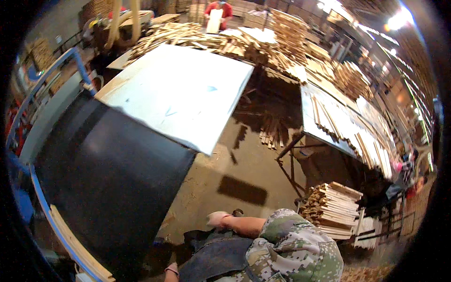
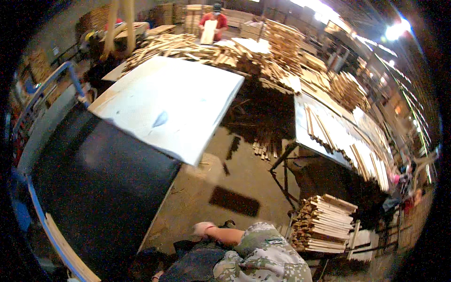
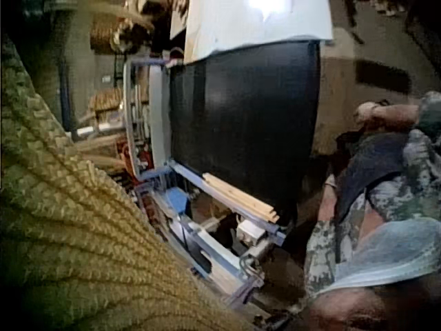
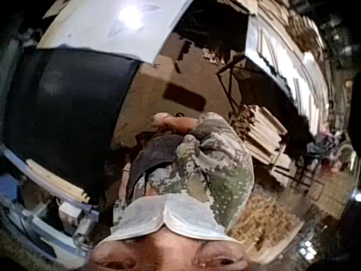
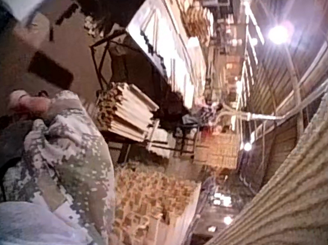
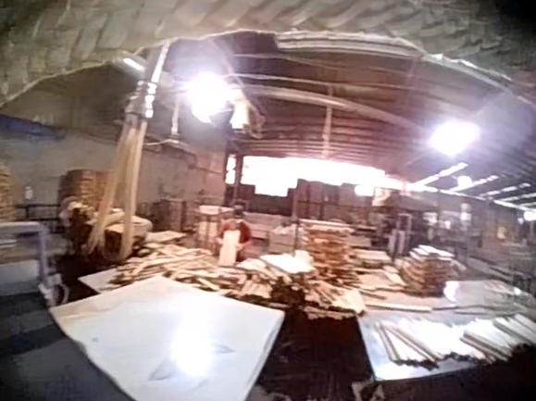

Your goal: The person picks up stacks of wooden slats from a work table and places them onto a moving conveyor belt of a processing machine.

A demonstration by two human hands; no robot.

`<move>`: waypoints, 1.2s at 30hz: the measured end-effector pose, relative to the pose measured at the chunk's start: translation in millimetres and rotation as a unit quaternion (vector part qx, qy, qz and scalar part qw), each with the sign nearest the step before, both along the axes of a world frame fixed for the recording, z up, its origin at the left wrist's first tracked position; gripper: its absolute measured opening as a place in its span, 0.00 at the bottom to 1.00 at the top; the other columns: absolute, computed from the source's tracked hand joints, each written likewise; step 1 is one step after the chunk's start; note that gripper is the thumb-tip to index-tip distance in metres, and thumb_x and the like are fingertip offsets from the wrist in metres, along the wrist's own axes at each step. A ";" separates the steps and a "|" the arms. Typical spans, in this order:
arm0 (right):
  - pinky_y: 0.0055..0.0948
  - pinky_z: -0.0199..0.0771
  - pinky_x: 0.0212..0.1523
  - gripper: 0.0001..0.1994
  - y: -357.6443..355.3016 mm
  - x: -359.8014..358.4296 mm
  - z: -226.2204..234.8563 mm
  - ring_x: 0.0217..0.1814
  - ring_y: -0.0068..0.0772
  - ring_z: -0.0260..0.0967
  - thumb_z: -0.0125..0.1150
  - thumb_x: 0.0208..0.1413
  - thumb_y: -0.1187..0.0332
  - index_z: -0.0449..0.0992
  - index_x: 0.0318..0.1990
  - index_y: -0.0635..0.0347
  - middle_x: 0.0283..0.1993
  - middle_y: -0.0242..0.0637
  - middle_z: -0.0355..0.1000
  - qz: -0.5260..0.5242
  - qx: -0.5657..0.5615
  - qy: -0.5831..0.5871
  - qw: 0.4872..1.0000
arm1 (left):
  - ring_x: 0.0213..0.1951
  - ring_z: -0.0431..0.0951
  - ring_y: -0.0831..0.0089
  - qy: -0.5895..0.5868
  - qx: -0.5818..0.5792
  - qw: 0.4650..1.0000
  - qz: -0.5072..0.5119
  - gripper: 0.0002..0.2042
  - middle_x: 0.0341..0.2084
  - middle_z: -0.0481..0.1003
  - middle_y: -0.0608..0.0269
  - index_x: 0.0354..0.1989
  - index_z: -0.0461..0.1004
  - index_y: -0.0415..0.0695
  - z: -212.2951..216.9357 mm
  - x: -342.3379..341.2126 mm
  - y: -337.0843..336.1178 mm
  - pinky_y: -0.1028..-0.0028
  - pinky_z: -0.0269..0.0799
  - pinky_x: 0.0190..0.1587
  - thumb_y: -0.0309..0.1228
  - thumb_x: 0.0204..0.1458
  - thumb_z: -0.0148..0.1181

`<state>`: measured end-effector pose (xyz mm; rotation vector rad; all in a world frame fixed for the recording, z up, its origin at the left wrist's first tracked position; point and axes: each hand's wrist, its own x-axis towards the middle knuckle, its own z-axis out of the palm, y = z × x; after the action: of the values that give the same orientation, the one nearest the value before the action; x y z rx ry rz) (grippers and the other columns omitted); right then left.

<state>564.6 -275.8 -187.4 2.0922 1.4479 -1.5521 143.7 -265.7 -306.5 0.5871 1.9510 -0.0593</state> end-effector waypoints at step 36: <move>0.49 0.80 0.51 0.15 -410.3 432.8 -112.5 0.55 0.50 0.80 0.53 0.62 0.67 0.83 0.51 0.54 0.52 0.46 0.81 -0.308 -0.053 -0.110 0.943 | 0.52 0.76 0.60 -0.123 -0.041 0.691 -0.712 0.35 0.50 0.79 0.50 0.57 0.74 0.28 -82.1 765.1 96.6 0.64 0.69 0.56 0.54 0.61 0.54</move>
<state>997.4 -686.1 -299.9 2.6980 0.6403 -1.4490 908.8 -169.2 -388.5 1.8040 0.7974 -0.9713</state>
